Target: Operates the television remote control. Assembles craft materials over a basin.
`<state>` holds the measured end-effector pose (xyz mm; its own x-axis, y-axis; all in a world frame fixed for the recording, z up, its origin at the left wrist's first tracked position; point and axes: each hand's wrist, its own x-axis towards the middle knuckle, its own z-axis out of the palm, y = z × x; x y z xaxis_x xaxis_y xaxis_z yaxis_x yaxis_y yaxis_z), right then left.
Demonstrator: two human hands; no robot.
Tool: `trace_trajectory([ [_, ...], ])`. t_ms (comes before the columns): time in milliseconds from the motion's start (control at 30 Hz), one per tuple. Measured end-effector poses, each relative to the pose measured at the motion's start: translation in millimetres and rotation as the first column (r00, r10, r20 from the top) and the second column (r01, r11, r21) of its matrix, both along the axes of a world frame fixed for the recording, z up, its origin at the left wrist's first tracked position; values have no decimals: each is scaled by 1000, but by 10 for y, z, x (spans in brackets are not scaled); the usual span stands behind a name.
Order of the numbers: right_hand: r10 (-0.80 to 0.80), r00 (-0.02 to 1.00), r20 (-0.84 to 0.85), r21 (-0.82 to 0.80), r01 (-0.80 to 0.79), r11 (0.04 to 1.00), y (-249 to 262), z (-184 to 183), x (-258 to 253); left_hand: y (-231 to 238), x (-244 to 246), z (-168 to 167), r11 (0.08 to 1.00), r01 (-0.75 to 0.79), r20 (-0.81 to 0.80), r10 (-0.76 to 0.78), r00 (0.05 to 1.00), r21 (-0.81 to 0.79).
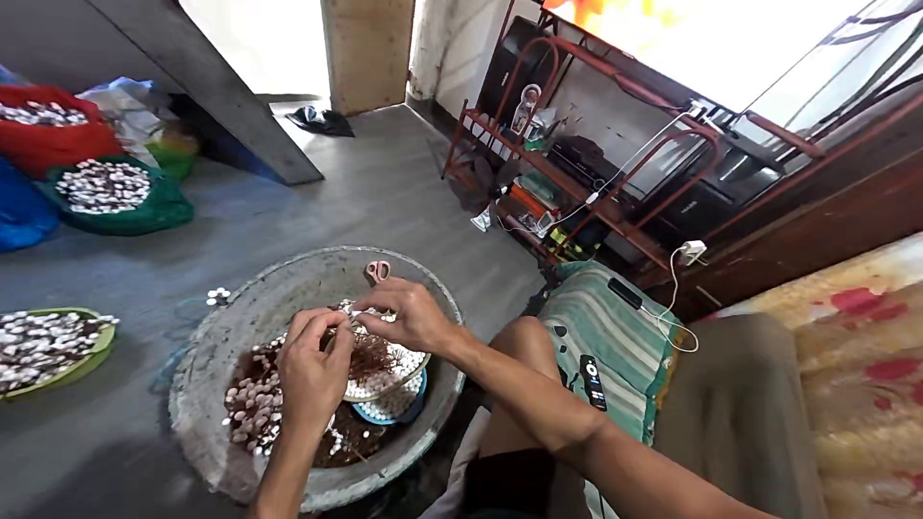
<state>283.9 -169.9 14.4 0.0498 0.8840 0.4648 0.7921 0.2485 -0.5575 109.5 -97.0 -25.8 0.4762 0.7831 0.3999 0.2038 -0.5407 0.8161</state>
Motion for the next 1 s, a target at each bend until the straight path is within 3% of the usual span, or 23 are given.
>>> trace_trajectory([
  [267, 7, 1000, 1, -12, -7, 1000, 31, -61, -34, 28, -45, -42, 1000, -5, -30, 6, 1000, 20],
  [333, -41, 999, -6, -10, 41, 999, 5, -27, -28, 51, -48, -41, 998, 9, 16, -8, 1000, -64],
  [400, -149, 979, -140, 12, 152, 988, -83, -6, -10, 68, -56, 25, 956, 71, 145, -31, 989, -284],
  [500, -277, 811, -515, -119, 253, 960, -251, -125, -14, 70, -53, 193, 691, 215, 376, 89, 922, -690],
  [567, -311, 679, -665, -333, 103, 937, -345, -285, -148, 46, -84, 234, 505, 282, 421, 185, 888, -816],
  [600, -304, 613, -729, -384, 1, 923, -368, -364, -253, 51, -98, 213, 455, 311, 433, 192, 881, -835],
  [667, -279, 469, -838, -376, -125, 918, -372, -448, -455, 83, -103, 149, 416, 350, 444, 153, 883, -839],
  [800, -257, 310, -915, -312, -144, 939, -312, -371, -618, 85, -57, 69, 413, 390, 459, 79, 885, -823],
  [1000, -257, 288, -922, -296, -101, 950, -194, -300, -700, 68, -36, 69, 443, 407, 495, 98, 863, -798],
])
